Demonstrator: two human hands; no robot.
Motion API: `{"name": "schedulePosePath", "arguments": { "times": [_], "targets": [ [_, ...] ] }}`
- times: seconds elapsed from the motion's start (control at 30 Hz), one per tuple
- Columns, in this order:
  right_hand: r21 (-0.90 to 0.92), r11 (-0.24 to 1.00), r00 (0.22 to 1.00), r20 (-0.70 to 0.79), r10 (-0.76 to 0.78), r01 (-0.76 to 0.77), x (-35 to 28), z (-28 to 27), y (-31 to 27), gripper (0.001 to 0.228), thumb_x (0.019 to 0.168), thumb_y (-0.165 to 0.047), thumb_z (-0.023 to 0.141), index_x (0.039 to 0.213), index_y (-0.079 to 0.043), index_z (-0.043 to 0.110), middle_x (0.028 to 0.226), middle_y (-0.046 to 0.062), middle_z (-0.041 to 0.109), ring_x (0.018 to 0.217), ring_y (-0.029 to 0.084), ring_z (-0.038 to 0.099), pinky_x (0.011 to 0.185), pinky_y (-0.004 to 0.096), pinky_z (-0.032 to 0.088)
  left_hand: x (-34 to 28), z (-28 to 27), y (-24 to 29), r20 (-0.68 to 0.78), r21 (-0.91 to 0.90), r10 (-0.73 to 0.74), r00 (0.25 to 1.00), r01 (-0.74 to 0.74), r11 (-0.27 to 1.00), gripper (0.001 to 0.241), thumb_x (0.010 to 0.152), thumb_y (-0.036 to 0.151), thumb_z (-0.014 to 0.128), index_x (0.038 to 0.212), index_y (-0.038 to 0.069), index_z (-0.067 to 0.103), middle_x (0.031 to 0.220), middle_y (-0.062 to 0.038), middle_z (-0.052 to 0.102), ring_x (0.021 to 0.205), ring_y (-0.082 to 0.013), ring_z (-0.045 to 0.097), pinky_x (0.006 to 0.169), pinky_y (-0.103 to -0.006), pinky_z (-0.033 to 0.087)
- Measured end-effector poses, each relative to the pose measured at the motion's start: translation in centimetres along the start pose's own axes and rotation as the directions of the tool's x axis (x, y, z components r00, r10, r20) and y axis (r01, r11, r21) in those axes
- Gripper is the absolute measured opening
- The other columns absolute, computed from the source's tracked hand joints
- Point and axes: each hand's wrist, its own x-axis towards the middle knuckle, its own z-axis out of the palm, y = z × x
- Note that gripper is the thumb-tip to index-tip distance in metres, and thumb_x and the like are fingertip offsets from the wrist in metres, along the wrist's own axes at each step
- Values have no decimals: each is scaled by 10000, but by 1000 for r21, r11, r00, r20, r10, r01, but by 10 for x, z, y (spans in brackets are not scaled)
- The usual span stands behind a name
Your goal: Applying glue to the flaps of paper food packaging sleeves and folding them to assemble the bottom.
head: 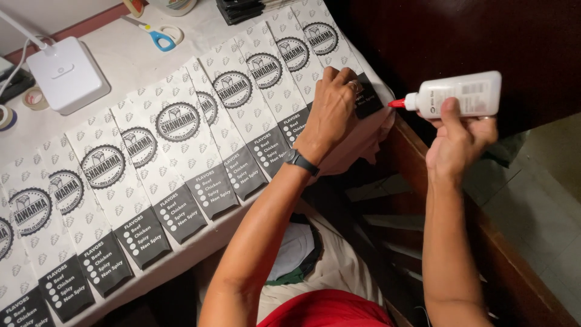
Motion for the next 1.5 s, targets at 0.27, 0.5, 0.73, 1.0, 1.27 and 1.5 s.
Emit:
{"name": "schedulePosePath", "arguments": {
  "times": [0.27,0.5,0.73,1.0,1.27,1.5],
  "targets": [
    [118,993,995,102,-6,-7,-24,15,-5,399,889,-75,847,1197,46,623,1158,186,699,1080,316,704,912,532,661,-42,-19,-7,81,89,-111,990,104,991,258,779,81,771,607,87,578,768,-76,589,789,-324,534,661,-459,427],
    [-46,998,981,191,-32,42,-39,30,-2,293,877,-58,859,1073,79,691,1071,178,720,993,278,718,904,417,672,-46,-45,2,163,29,-143,976,140,990,302,709,295,916,693,94,691,877,-62,613,839,-306,522,724,-443,440],
    [-136,982,938,337,-81,134,-63,39,-3,390,849,62,870,1164,32,642,1036,96,648,1090,151,592,930,432,571,-46,-52,6,178,-4,-184,967,188,982,407,580,252,960,890,41,804,987,-147,711,941,-332,637,779,-434,530],
    [-141,962,931,318,-177,232,-51,32,2,398,905,59,845,1222,61,603,1083,104,638,1070,160,616,987,420,537,-50,-49,5,164,-11,-190,968,194,981,399,593,243,949,899,38,795,990,-137,699,958,-345,628,796,-447,524],
    [-137,979,922,375,-90,152,-68,39,-5,360,856,80,855,1142,60,637,1031,124,658,1060,181,630,943,444,555,-50,-40,2,138,17,-192,972,191,981,380,609,311,929,870,70,793,963,-107,692,937,-330,628,776,-442,509],
    [-125,962,947,246,-205,241,-47,29,-8,377,920,88,827,1233,74,618,1097,112,650,1072,159,626,993,387,543,-50,-32,1,67,-28,-220,973,222,975,195,675,179,874,837,98,802,937,-91,700,921,-316,632,790,-427,501]
  ]
}}
